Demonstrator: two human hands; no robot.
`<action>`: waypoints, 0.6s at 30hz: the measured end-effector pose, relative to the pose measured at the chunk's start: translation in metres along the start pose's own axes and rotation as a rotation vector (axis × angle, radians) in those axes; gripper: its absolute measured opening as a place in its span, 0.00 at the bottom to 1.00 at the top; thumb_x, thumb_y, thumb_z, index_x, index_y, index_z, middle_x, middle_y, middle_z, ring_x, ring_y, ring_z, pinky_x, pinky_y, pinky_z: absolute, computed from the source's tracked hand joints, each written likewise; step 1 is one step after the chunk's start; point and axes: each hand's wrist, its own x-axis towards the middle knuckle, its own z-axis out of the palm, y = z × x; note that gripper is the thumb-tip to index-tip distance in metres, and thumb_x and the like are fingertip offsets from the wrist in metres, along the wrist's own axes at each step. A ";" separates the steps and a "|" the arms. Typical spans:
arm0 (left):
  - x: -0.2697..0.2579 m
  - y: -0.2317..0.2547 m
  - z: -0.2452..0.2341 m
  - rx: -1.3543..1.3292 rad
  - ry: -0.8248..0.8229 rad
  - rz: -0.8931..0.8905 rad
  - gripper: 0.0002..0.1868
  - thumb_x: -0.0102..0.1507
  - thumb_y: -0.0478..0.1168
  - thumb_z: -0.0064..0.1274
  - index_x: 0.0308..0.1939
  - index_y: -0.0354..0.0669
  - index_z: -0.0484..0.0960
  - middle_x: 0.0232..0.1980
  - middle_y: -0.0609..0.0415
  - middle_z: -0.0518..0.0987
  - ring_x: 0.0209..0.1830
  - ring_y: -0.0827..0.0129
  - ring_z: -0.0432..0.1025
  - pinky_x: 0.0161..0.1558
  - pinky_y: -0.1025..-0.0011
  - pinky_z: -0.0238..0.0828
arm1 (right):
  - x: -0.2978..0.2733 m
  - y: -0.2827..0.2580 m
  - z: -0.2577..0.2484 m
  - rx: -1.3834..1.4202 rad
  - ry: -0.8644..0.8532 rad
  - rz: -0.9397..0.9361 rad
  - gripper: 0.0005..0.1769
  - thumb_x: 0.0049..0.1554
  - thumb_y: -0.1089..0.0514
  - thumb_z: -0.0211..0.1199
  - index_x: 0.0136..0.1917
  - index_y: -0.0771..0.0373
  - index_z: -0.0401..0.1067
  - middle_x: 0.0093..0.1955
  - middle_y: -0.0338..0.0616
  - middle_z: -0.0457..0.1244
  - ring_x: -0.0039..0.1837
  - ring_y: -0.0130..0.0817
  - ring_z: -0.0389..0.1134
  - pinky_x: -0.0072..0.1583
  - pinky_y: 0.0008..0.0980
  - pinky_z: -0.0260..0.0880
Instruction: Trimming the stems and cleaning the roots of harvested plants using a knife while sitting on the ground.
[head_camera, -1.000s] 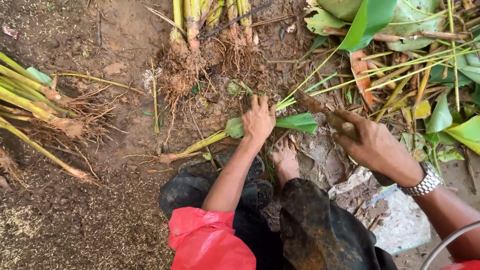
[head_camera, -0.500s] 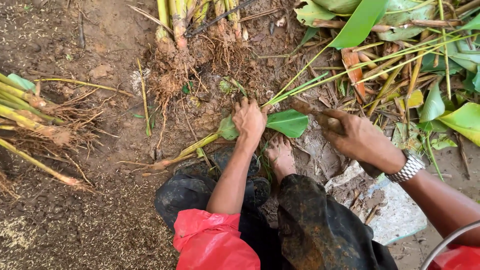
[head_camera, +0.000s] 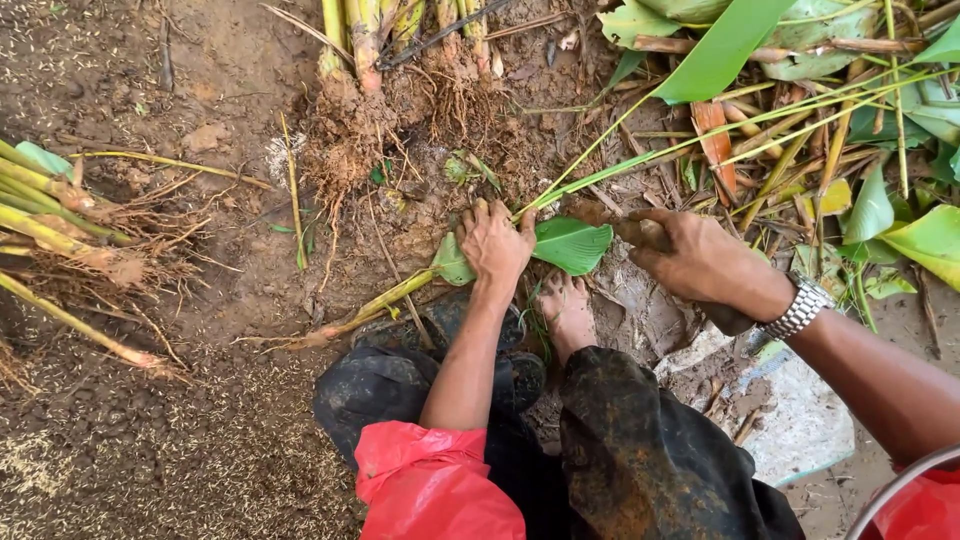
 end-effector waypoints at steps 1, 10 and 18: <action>-0.001 0.003 -0.004 -0.016 -0.019 -0.012 0.22 0.54 0.63 0.60 0.29 0.50 0.78 0.37 0.51 0.75 0.44 0.50 0.75 0.42 0.54 0.70 | 0.000 0.001 0.001 0.004 -0.002 -0.006 0.34 0.62 0.59 0.58 0.81 0.58 0.57 0.56 0.73 0.69 0.44 0.57 0.76 0.50 0.56 0.77; 0.006 0.003 -0.005 -0.103 -0.232 -0.002 0.26 0.64 0.64 0.48 0.39 0.46 0.82 0.50 0.38 0.78 0.59 0.41 0.73 0.55 0.46 0.69 | -0.002 0.008 0.000 0.065 -0.012 0.003 0.33 0.63 0.58 0.58 0.80 0.60 0.58 0.55 0.71 0.69 0.42 0.54 0.75 0.48 0.54 0.77; 0.016 0.007 0.009 -0.114 -0.260 0.069 0.23 0.60 0.62 0.54 0.33 0.45 0.83 0.45 0.41 0.78 0.52 0.44 0.75 0.52 0.49 0.67 | 0.012 0.011 0.007 -0.031 -0.010 0.096 0.34 0.64 0.58 0.57 0.81 0.61 0.56 0.51 0.70 0.70 0.36 0.48 0.72 0.43 0.47 0.77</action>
